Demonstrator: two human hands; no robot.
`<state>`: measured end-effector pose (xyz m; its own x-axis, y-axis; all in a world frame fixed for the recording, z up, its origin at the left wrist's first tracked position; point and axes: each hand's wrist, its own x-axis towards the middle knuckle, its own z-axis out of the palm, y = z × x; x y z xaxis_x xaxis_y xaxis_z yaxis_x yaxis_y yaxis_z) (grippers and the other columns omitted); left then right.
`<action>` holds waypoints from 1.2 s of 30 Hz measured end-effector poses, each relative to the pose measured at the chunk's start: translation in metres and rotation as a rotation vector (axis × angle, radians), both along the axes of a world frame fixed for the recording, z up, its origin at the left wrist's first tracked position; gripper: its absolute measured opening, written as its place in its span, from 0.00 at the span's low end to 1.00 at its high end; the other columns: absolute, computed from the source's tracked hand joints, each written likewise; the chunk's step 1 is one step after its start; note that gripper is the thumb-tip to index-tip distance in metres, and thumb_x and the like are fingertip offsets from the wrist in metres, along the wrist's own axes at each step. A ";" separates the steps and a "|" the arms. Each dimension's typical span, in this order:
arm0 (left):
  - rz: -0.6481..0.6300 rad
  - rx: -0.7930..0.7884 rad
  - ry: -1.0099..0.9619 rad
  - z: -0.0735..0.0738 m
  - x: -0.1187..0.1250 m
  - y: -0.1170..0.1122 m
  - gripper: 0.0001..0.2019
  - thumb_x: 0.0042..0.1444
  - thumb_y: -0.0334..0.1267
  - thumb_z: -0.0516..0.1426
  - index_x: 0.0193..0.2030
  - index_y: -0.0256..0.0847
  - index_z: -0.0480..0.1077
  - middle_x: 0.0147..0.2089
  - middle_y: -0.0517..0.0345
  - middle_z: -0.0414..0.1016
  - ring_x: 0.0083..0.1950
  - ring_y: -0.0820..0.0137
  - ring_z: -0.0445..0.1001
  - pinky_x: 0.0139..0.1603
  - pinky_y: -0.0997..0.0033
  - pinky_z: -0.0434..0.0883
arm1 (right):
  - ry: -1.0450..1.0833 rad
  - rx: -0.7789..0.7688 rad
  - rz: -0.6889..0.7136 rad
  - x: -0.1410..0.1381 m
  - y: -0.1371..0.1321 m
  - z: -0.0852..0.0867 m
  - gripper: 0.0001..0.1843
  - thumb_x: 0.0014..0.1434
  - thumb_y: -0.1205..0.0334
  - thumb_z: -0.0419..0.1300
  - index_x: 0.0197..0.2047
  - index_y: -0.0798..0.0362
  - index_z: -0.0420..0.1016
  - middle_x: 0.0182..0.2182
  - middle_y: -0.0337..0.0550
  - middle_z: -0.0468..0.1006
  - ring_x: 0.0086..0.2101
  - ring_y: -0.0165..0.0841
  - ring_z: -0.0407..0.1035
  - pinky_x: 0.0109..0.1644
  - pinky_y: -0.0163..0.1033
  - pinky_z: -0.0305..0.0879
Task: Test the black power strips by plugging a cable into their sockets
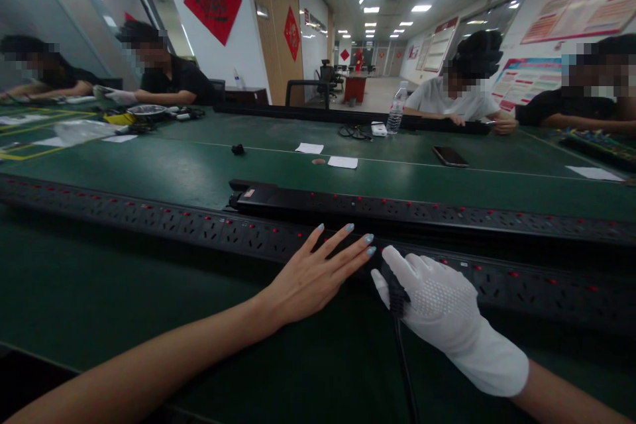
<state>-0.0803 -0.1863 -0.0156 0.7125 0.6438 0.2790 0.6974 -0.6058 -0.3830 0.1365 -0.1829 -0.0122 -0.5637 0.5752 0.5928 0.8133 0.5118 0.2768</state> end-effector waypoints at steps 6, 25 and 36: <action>-0.010 0.001 0.003 0.000 -0.001 0.000 0.30 0.58 0.40 0.48 0.65 0.46 0.41 0.68 0.62 0.35 0.67 0.60 0.38 0.61 0.50 0.48 | -0.002 -0.016 0.008 0.000 -0.001 0.001 0.16 0.56 0.53 0.52 0.43 0.54 0.71 0.22 0.38 0.71 0.22 0.26 0.62 0.27 0.33 0.48; 0.007 0.003 0.008 0.000 0.001 0.000 0.30 0.57 0.40 0.49 0.65 0.45 0.40 0.68 0.59 0.36 0.66 0.59 0.40 0.62 0.50 0.46 | -0.019 -0.018 -0.014 0.001 0.001 -0.002 0.17 0.56 0.52 0.52 0.43 0.53 0.70 0.22 0.37 0.70 0.23 0.27 0.62 0.27 0.33 0.47; 0.005 0.000 0.001 0.001 0.001 0.000 0.30 0.57 0.39 0.48 0.65 0.46 0.41 0.68 0.61 0.35 0.67 0.59 0.39 0.61 0.50 0.49 | -0.015 -0.031 -0.005 0.000 0.000 0.000 0.16 0.56 0.53 0.52 0.43 0.54 0.70 0.22 0.38 0.71 0.23 0.27 0.63 0.28 0.33 0.48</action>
<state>-0.0796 -0.1864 -0.0150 0.7096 0.6473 0.2784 0.7000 -0.6027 -0.3831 0.1364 -0.1828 -0.0121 -0.5692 0.5962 0.5662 0.8119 0.5161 0.2727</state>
